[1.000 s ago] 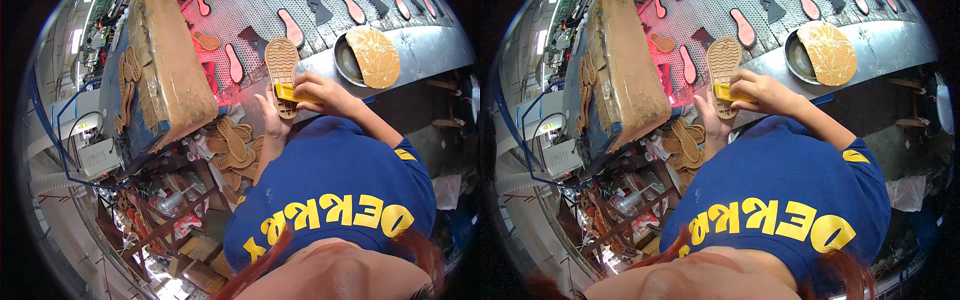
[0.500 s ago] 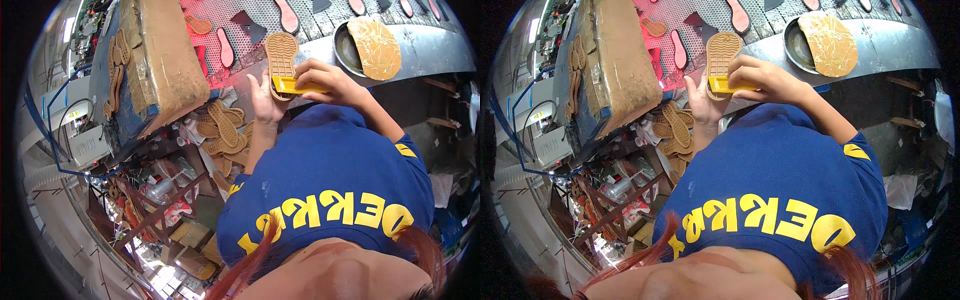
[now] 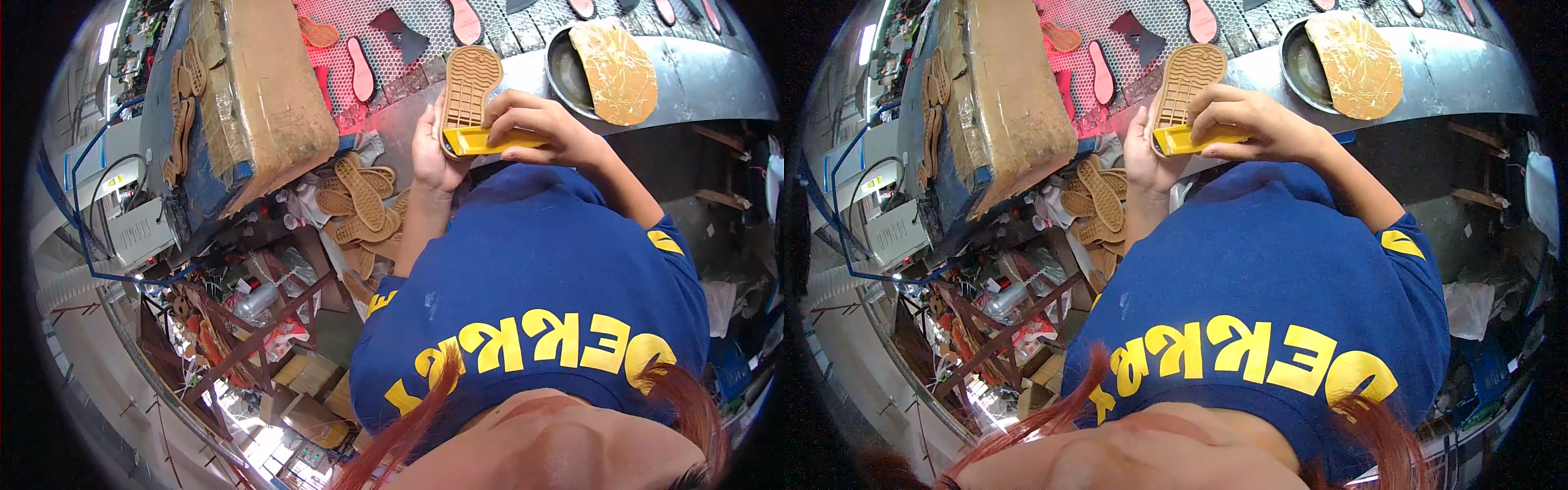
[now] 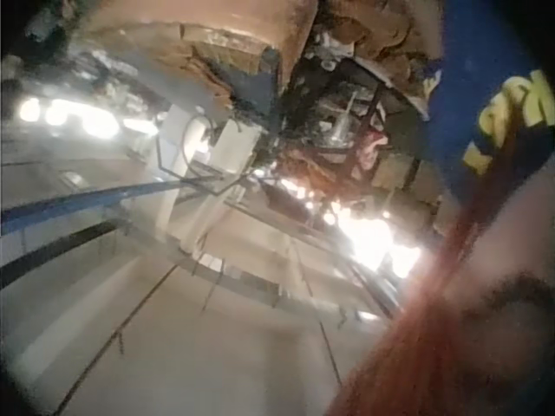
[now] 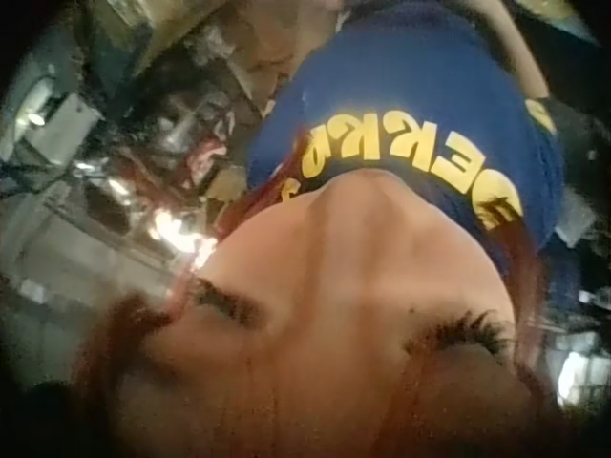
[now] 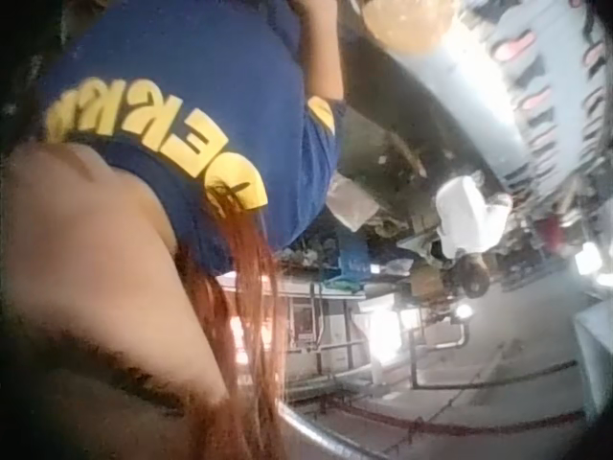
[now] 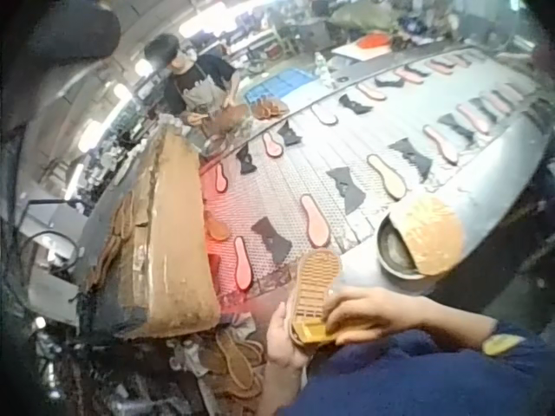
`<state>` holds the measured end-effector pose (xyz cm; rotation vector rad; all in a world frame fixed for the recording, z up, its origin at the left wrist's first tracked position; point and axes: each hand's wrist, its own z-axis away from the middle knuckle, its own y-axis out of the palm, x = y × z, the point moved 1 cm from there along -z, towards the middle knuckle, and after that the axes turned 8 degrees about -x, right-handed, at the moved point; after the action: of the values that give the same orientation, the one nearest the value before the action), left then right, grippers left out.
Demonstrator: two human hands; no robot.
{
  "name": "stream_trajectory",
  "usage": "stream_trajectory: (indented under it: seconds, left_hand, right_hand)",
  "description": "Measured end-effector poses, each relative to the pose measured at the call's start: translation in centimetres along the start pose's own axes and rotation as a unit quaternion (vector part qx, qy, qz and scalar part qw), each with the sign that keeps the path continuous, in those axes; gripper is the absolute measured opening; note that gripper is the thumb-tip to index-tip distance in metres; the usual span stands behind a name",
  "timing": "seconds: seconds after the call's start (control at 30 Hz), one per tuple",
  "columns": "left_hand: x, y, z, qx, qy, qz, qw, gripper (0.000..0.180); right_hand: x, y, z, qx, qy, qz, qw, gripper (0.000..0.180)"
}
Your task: The person applies a yellow adhesive to the textured bottom of shoe soles using a yellow plastic scraper. They repeatedly dip the scraper into a metal container to gather the substance and spread it across the sole's surface. The person handles the soles one at a time, picking them up from a pile and placing them back down after application.
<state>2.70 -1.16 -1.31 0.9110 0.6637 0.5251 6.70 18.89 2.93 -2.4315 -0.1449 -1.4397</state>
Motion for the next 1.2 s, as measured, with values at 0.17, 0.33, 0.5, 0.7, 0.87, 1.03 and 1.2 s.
stream_trajectory:
  seconds: [0.17,0.33,0.5,0.7,0.87,1.03,1.2]
  left_hand:
    - [-0.2,-1.5,-0.4,0.021,-0.056,0.012,0.998,0.066]
    - [0.4,1.2,0.0,-0.143,-0.050,-0.069,0.986,0.075]
    - [0.0,0.8,0.1,-0.024,-0.124,-0.038,0.991,0.074]
    - [0.0,1.8,0.5,-0.008,-0.172,-0.077,0.982,0.075]
    - [0.3,3.3,1.0,-0.048,-0.204,-0.106,0.972,0.066]
    - [0.3,3.3,1.0,-0.017,-0.217,-0.118,0.969,0.063]
    - [0.3,3.6,0.9,-0.041,-0.226,-0.142,0.963,0.059]
  right_hand:
    - [-0.7,0.0,-0.1,0.010,0.010,-0.022,1.000,0.018]
    - [-1.0,-0.7,-0.3,0.016,0.038,-0.066,0.997,0.014]
    - [-1.4,-1.6,-1.0,0.035,0.038,-0.109,0.993,0.013]
    - [-2.6,-2.8,-2.2,0.097,-0.012,-0.152,0.984,0.017]
    - [-3.0,-3.1,-3.0,0.132,-0.030,-0.211,0.968,0.016]
    - [-2.8,-3.6,-3.5,0.171,-0.008,-0.254,0.952,0.013]
    - [-2.7,-4.8,-3.6,0.187,0.031,-0.247,0.950,0.013]
